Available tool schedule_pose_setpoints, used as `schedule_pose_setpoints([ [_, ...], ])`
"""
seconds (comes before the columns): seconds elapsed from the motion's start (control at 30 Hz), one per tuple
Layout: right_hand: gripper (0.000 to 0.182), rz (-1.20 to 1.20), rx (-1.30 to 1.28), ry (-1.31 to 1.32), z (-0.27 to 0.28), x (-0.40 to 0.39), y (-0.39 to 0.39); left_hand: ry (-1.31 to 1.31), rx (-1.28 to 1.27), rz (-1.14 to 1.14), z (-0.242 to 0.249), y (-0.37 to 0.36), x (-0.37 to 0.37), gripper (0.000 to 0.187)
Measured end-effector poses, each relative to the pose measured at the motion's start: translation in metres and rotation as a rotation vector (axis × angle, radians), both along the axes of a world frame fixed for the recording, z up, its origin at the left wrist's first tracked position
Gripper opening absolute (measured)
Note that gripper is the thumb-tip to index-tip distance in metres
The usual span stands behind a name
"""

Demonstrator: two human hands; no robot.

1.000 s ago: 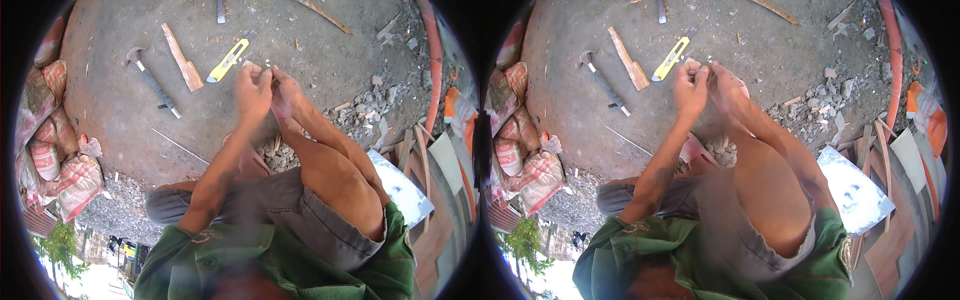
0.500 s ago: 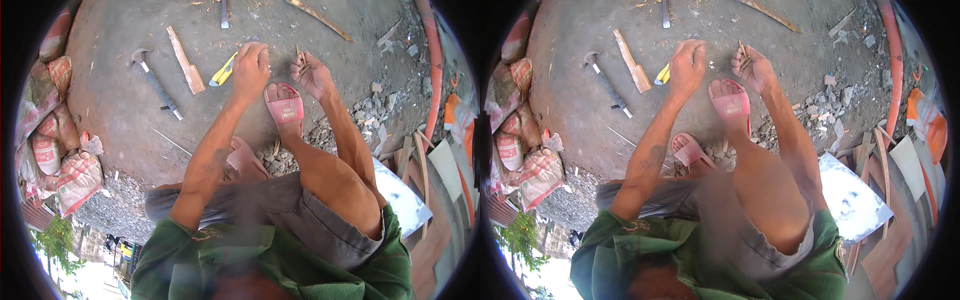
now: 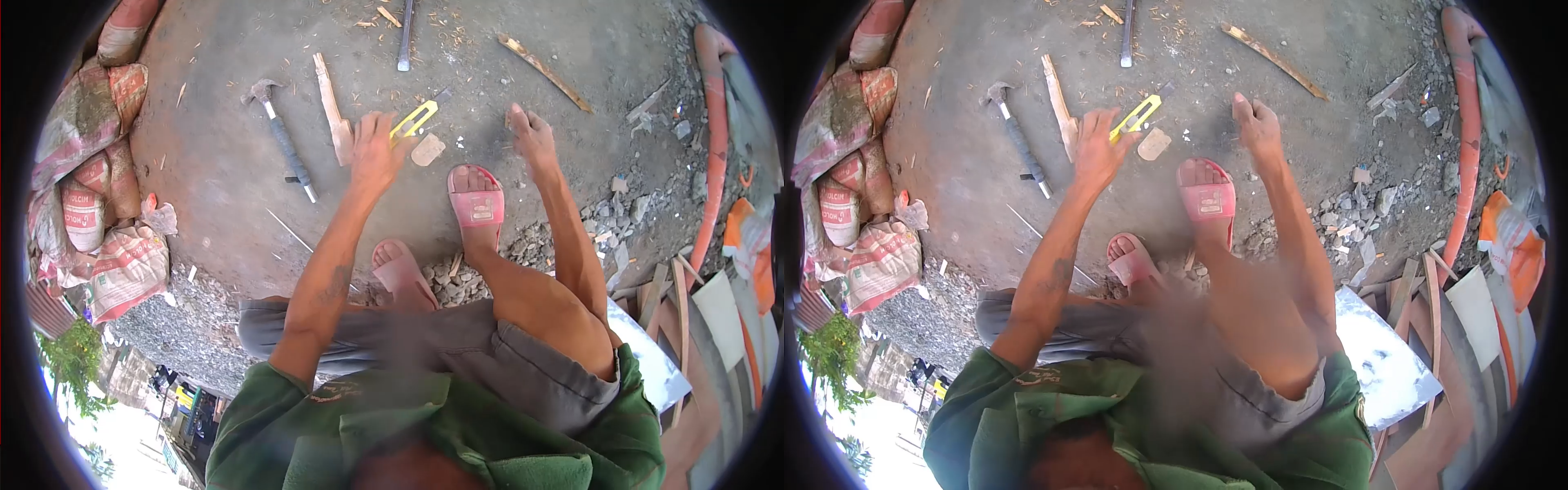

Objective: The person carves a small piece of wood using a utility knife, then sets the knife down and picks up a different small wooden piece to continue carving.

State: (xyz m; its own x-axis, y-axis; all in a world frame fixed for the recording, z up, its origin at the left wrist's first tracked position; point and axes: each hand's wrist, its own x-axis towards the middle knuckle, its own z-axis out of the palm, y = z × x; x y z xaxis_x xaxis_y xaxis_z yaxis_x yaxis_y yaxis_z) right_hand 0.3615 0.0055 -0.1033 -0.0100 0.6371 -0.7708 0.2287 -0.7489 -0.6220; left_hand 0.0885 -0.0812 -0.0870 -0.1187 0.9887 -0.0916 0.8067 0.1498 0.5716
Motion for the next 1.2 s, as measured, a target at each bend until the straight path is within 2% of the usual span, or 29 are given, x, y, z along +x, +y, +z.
schedule_pose_setpoints([
  [0.1, 0.034, -0.265, -0.076, 0.366, 0.013, 0.0, 0.002, 0.002, -0.275, -0.102, -0.01, 0.012, 0.01, 0.046],
  [0.2, 0.032, -0.341, -0.106, 0.469, 0.016, 0.004, 0.006, -0.085, -0.287, -0.02, -0.017, 0.021, 0.013, 0.044],
  [0.3, 0.03, -0.376, -0.09, 0.594, -0.001, 0.024, 0.007, -0.361, -0.408, 0.105, -0.001, 0.033, 0.005, 0.039],
  [0.4, 0.03, -0.27, -0.076, 0.368, -0.004, 0.023, 0.005, -0.692, -0.554, 0.23, 0.012, 0.04, 0.002, 0.037],
  [0.5, 0.032, -0.267, -0.005, 0.334, -0.004, 0.012, -0.003, -0.832, -0.511, 0.311, -0.001, 0.04, 0.006, 0.037],
  [0.6, 0.034, -0.343, 0.007, 0.374, 0.001, 0.011, -0.007, -1.205, -0.561, 0.592, -0.001, 0.038, 0.01, 0.035],
  [0.7, 0.039, -0.454, -0.065, 0.456, 0.013, 0.013, 0.002, -1.099, -0.56, 0.476, -0.012, 0.035, 0.008, 0.034],
  [0.8, 0.041, -0.589, -0.148, 0.452, 0.023, 0.012, 0.015, -1.159, -0.579, 0.411, -0.019, 0.03, 0.002, 0.042],
  [0.9, 0.041, -0.426, -0.108, 0.367, 0.015, 0.018, 0.018, -1.298, -0.563, 0.394, -0.019, 0.028, -0.001, 0.042],
  [1.0, 0.038, -0.259, -0.085, 0.097, 0.016, 0.0, 0.008, -1.575, -0.644, 0.663, -0.004, 0.029, 0.005, 0.042],
  [1.03, 0.037, -0.247, -0.086, 0.084, 0.014, -0.005, 0.001, -1.617, -0.696, 0.638, 0.009, 0.031, 0.008, 0.04],
  [1.2, 0.036, -0.251, -0.076, 0.053, 0.003, 0.0, -0.014, -1.547, -0.749, 0.544, 0.007, 0.019, 0.026, 0.033],
])
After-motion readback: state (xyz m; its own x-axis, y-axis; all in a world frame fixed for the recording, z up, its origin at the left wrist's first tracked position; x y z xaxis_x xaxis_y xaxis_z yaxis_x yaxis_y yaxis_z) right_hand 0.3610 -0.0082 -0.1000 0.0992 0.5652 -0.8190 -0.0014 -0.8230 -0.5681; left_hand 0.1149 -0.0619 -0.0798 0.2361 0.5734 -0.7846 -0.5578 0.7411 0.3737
